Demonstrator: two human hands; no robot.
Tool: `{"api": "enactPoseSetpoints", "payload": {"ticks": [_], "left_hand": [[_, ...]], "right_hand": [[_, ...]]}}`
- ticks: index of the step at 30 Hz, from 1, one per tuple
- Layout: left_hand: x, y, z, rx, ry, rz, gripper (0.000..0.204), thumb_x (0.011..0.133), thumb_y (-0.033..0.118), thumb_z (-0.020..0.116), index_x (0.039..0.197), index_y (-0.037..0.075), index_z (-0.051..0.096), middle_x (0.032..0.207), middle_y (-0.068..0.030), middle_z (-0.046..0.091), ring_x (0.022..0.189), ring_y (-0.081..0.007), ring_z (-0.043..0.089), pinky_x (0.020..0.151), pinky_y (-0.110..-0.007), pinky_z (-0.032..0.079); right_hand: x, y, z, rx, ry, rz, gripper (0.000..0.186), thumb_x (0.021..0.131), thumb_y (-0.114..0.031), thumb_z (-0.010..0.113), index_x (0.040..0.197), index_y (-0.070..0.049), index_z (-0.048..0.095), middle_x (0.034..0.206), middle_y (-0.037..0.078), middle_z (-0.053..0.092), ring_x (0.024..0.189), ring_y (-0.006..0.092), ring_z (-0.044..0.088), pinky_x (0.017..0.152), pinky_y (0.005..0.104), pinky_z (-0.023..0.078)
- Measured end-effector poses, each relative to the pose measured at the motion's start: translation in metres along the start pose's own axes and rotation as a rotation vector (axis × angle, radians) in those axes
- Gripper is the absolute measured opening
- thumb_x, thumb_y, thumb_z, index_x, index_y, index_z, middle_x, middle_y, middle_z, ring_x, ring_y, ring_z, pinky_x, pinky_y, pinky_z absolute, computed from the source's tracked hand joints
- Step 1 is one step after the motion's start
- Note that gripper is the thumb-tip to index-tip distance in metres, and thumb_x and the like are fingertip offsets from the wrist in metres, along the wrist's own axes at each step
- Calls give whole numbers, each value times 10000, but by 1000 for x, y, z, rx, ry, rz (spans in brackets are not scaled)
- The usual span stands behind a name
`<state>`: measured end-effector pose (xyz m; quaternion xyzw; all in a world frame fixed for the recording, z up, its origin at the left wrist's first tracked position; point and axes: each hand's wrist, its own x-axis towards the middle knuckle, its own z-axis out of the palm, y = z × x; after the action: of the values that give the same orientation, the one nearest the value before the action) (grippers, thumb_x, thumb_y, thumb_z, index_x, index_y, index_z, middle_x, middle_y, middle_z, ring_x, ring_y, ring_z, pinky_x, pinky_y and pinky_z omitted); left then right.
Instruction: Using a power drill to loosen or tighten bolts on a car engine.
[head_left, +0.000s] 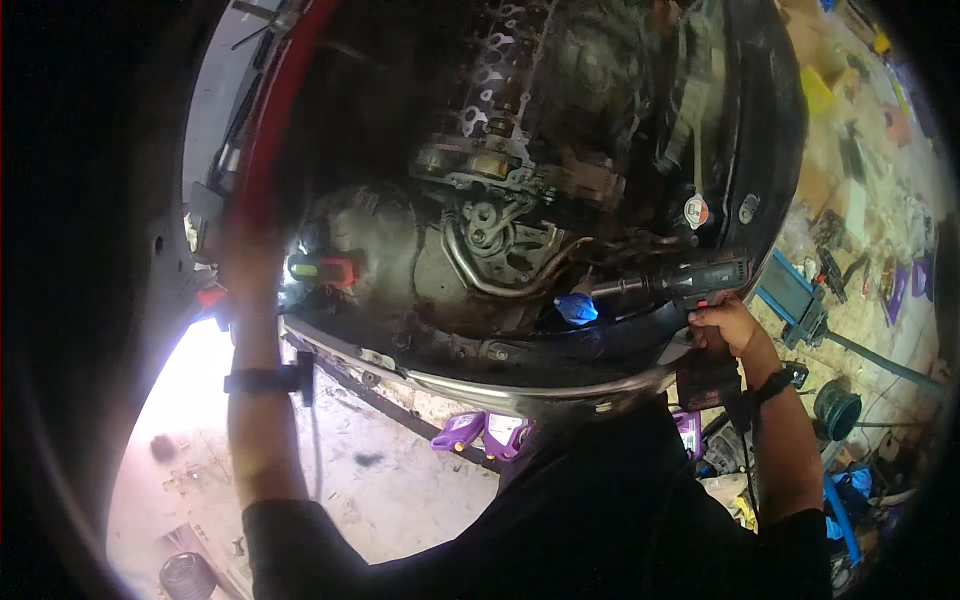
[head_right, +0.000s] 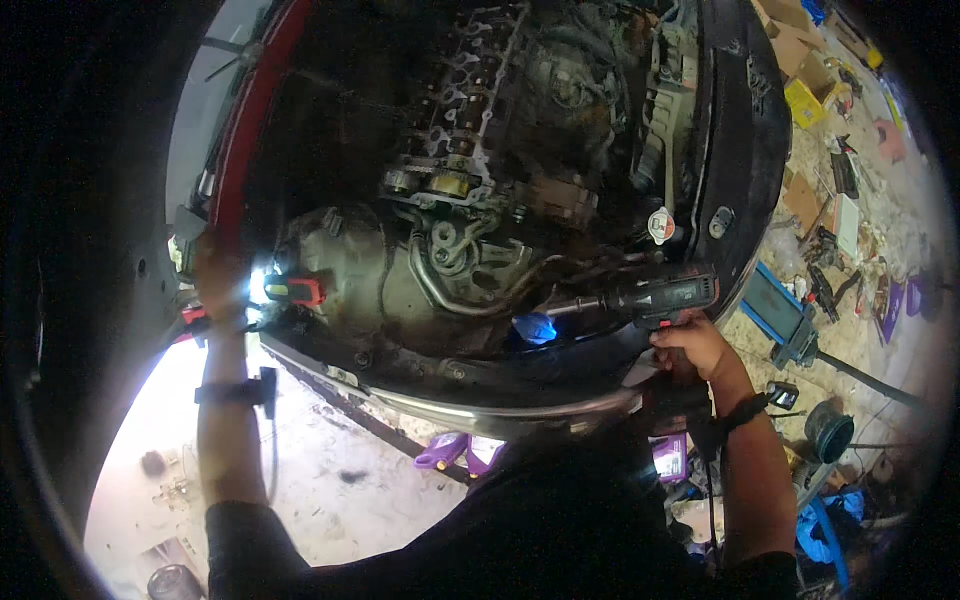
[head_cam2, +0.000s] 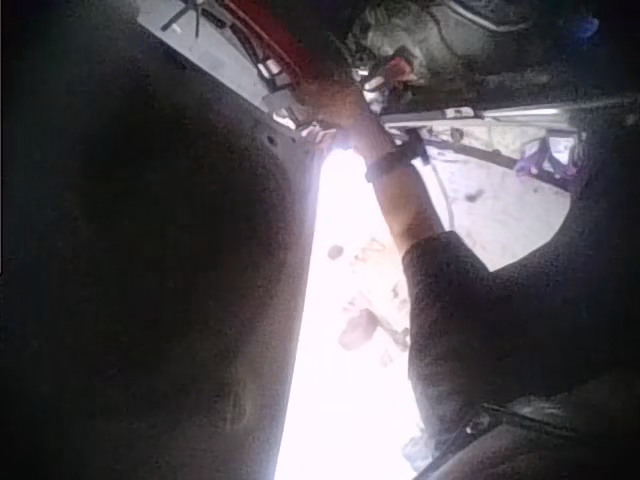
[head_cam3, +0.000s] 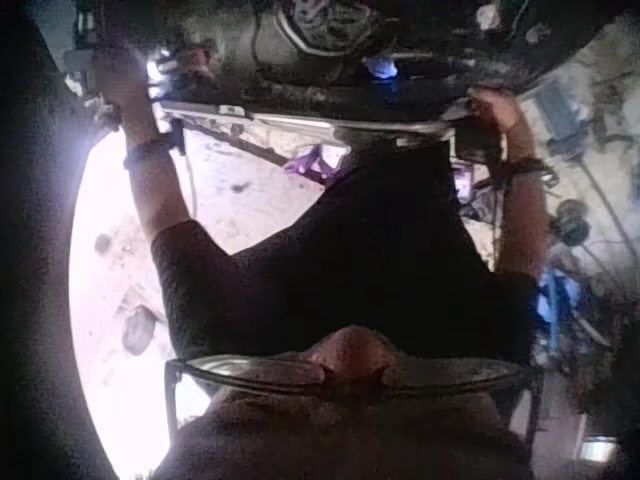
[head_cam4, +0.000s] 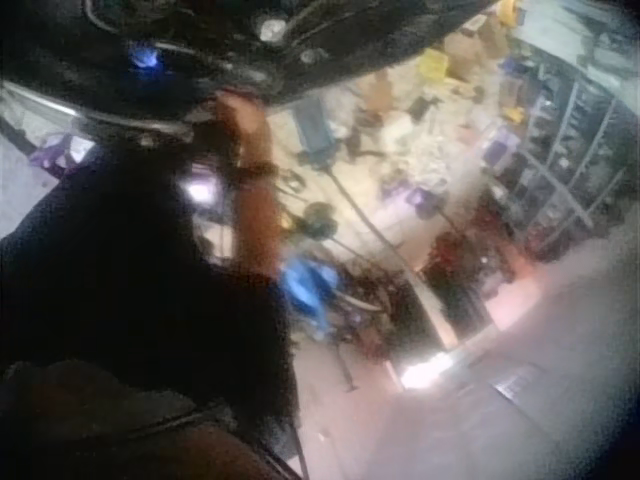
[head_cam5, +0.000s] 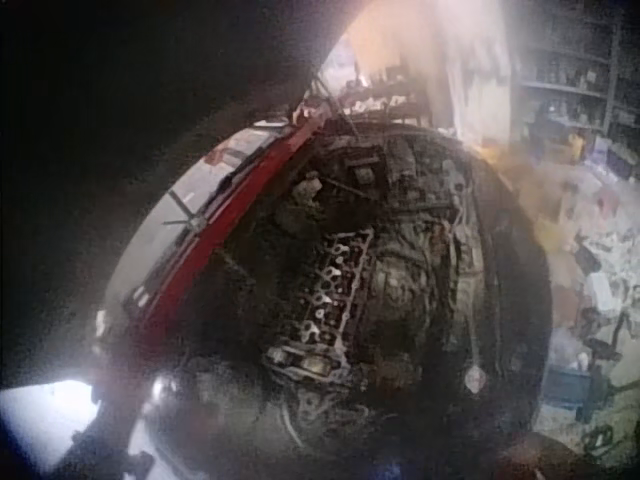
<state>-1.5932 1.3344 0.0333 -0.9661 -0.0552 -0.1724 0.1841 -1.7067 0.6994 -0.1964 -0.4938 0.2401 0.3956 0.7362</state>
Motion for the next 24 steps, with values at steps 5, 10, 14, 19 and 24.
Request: {"api": "enactPoseSetpoints", "payload": {"ticks": [5, 10, 14, 19, 24], "left_hand": [[-77, 102, -10, -290, -322, 92, 465, 861, 379, 680, 1164, 29, 634, 1130, -200, 655, 1055, -385, 633, 905, -481, 511], [-190, 77, 7, -502, -330, 48, 279, 848, 305, 698, 949, 53, 635, 899, -154, 643, 880, -386, 629, 752, -482, 501], [-219, 63, 28, -564, -217, 69, 218, 818, 270, 709, 815, 80, 602, 782, -113, 602, 772, -359, 606, 655, -473, 471], [-218, 71, 42, -589, 19, 47, 224, 749, 251, 731, 785, 94, 575, 741, -99, 542, 695, -333, 560, 597, -450, 449], [-226, 66, 48, -594, -15, 11, 213, 729, 248, 712, 785, 97, 572, 754, -100, 546, 694, -345, 552, 592, -454, 444]], "right_hand": [[-27, -3, 33, -178, 108, -87, 153, 792, -71, 768, 820, -30, 623, 676, 63, 619, 549, 177, 599, 518, 326, 466], [-43, -64, 137, -556, 109, -176, 175, 825, -104, 765, 772, -14, 625, 617, 50, 609, 527, 152, 582, 519, 309, 457], [0, -87, 205, -844, 117, -337, 421, 779, -148, 762, 1169, -29, 659, 848, 141, 703, 764, 214, 672, 645, 337, 513], [61, -105, 260, -1319, 114, -528, 435, 729, -275, 723, 1114, -73, 705, 1017, 209, 711, 990, 356, 678, 864, 401, 534], [88, -112, 320, -1723, 142, -316, 426, 733, -333, 669, 1052, -59, 732, 1089, 216, 699, 1060, 389, 655, 900, 451, 535]]}}
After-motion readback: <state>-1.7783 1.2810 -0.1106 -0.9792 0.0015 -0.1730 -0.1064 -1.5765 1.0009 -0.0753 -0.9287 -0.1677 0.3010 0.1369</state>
